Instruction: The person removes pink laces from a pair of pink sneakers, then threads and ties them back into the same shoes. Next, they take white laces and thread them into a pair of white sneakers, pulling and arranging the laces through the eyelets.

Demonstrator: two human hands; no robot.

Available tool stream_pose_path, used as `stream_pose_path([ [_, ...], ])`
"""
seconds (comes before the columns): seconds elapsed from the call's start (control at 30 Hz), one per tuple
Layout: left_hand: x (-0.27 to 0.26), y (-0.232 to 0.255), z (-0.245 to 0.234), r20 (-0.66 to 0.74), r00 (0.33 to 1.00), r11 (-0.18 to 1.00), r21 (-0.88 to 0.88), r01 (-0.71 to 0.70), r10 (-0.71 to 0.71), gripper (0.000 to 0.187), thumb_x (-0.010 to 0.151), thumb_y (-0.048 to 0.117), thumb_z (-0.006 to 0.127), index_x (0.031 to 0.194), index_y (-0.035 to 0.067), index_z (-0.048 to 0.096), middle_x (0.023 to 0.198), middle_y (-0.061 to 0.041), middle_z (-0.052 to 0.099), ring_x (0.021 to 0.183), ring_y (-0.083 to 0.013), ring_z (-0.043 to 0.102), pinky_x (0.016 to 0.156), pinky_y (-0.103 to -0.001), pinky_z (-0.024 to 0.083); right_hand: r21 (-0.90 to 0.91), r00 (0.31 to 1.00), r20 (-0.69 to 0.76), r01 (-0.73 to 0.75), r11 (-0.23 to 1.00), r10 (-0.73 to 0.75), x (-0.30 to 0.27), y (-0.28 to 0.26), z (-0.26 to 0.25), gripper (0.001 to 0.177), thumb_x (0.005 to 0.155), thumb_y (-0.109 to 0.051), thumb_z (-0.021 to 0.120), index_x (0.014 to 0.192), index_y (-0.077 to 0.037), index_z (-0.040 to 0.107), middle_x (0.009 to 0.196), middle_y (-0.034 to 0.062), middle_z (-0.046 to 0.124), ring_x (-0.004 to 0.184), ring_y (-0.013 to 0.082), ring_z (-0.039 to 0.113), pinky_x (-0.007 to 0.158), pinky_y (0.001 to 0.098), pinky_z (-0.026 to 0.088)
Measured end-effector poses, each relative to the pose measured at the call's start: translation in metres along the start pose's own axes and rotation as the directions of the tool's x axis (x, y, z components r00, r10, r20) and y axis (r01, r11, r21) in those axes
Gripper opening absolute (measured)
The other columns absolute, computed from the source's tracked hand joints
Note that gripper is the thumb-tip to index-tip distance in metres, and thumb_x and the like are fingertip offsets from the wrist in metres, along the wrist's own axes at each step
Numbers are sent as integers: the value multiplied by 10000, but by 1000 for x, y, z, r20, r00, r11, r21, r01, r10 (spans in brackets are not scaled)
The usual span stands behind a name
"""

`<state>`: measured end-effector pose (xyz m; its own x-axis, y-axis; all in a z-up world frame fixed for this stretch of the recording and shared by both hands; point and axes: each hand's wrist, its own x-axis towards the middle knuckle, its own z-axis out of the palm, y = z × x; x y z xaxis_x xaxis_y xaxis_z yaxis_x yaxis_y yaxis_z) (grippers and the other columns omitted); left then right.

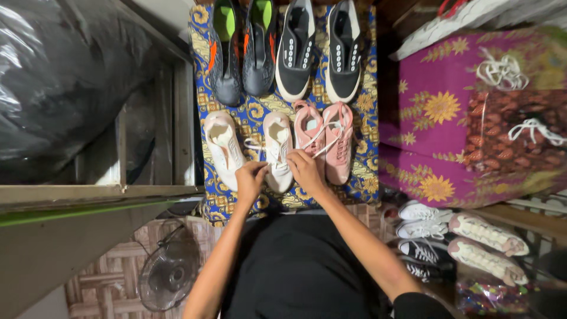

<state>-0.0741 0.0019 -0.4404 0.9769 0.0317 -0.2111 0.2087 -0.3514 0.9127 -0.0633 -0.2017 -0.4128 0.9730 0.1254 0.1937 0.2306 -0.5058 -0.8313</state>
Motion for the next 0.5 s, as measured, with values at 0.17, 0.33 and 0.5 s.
stream_pose_path([
  [0.17,7,1,11,-30,994,993,-55,104,-106,130,861,47,758,970,-23,746,824,-116,776,754,-179,761,716,-298,584,-51,979,-31,-202,978,201,-15,9,12,90,917,-75,722,993,-27,722,920,130,728,815,297,721,700,367,553],
  [0.33,10,9,9,-1,992,991,-41,127,-127,117,849,42,763,919,-25,696,787,-123,766,730,-181,766,683,-309,587,-5,926,-33,-377,926,377,-25,19,21,96,898,-119,752,963,-50,733,874,100,744,739,209,742,650,322,563],
  [0.5,13,15,7,0,999,999,31,39,-39,195,813,21,781,911,-22,618,769,-153,750,719,-221,764,654,-326,570,-30,947,-23,-322,946,322,-21,25,23,72,897,-92,724,954,-50,710,869,114,705,749,245,722,658,349,557],
])
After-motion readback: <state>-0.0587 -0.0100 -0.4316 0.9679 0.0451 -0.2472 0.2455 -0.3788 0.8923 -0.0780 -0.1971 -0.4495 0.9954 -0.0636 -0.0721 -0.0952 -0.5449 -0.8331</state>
